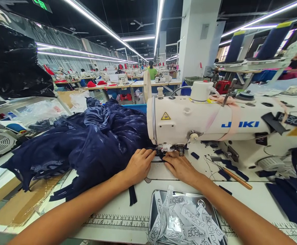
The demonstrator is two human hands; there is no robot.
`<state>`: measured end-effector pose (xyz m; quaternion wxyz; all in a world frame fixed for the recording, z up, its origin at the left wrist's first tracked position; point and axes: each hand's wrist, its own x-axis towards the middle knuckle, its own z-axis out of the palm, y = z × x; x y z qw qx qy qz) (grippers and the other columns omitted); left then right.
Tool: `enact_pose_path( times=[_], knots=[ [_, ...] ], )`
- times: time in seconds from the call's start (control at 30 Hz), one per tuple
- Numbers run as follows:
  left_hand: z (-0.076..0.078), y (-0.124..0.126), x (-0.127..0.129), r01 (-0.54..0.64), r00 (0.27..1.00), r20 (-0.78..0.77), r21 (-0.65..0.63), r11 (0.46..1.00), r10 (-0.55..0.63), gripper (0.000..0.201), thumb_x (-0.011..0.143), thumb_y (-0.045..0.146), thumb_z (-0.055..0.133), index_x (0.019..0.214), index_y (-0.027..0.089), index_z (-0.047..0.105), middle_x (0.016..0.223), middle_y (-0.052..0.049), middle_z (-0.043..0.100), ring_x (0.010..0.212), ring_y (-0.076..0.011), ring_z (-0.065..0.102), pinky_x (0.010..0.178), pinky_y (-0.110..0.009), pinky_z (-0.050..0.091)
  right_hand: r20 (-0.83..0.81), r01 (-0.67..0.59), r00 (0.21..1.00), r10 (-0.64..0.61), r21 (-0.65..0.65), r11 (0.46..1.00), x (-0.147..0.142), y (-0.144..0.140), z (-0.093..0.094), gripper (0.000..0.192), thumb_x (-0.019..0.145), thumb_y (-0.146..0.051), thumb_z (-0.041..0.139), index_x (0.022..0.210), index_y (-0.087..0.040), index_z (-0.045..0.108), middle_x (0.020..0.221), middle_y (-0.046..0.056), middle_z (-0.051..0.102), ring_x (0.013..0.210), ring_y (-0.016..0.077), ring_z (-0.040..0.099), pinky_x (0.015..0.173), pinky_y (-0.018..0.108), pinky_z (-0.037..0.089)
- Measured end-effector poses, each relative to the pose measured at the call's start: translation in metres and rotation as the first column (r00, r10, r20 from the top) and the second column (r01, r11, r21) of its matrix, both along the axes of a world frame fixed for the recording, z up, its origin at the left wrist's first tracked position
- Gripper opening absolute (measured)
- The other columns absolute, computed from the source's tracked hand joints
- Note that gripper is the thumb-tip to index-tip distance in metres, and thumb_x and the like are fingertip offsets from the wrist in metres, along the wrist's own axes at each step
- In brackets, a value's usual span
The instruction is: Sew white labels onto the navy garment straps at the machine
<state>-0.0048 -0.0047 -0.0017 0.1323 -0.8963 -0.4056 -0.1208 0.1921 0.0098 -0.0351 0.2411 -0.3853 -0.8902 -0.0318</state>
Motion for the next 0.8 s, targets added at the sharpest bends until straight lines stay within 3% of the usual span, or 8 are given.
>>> enact_pose_path(
  times=[0.13,0.23,0.53,0.8],
  knots=[
    [-0.002,0.003,0.003,0.120,0.993,0.019,-0.071,0.990,-0.119,0.031,0.077,0.009,0.047,0.108,0.010,0.050,0.098,-0.008,0.057,0.091,-0.0211,0.050,0.079,-0.035,0.037,-0.038,0.016,0.999,-0.017,-0.052,0.999,0.001,0.003,-0.004,0.026,0.083,-0.019,0.043,0.099,-0.020,0.063,0.102,0.007,0.063,0.095,0.0207,0.058,0.080,0.038,0.051],
    [-0.007,0.003,0.005,0.128,0.992,0.013,-0.107,0.986,-0.127,0.023,0.077,0.009,0.047,0.099,0.011,0.055,0.094,-0.008,0.058,0.091,-0.0210,0.050,0.084,-0.037,0.034,-0.075,0.034,0.996,-0.039,-0.070,0.997,0.001,0.005,-0.008,0.027,0.083,-0.018,0.043,0.099,-0.021,0.064,0.102,0.006,0.064,0.098,0.0207,0.058,0.082,0.039,0.050],
    [-0.016,0.006,0.003,0.135,0.991,0.032,-0.139,0.981,-0.132,0.031,0.079,0.008,0.045,0.108,0.012,0.053,0.106,-0.006,0.057,0.098,-0.0203,0.049,0.083,-0.037,0.033,-0.185,0.025,0.981,-0.058,-0.173,0.985,0.005,0.009,-0.012,0.028,0.083,-0.020,0.042,0.098,-0.023,0.065,0.099,0.006,0.065,0.096,0.0198,0.060,0.080,0.037,0.051],
    [-0.014,0.009,-0.003,0.187,0.982,0.039,-0.184,0.965,-0.183,0.033,0.079,0.007,0.044,0.111,0.013,0.051,0.117,-0.002,0.054,0.105,-0.0179,0.046,0.084,-0.035,0.032,-0.258,-0.001,0.964,-0.062,-0.236,0.972,0.007,0.011,-0.013,0.028,0.084,-0.026,0.041,0.095,-0.024,0.067,0.099,0.008,0.064,0.094,0.0189,0.060,0.084,0.036,0.050]
  ],
)
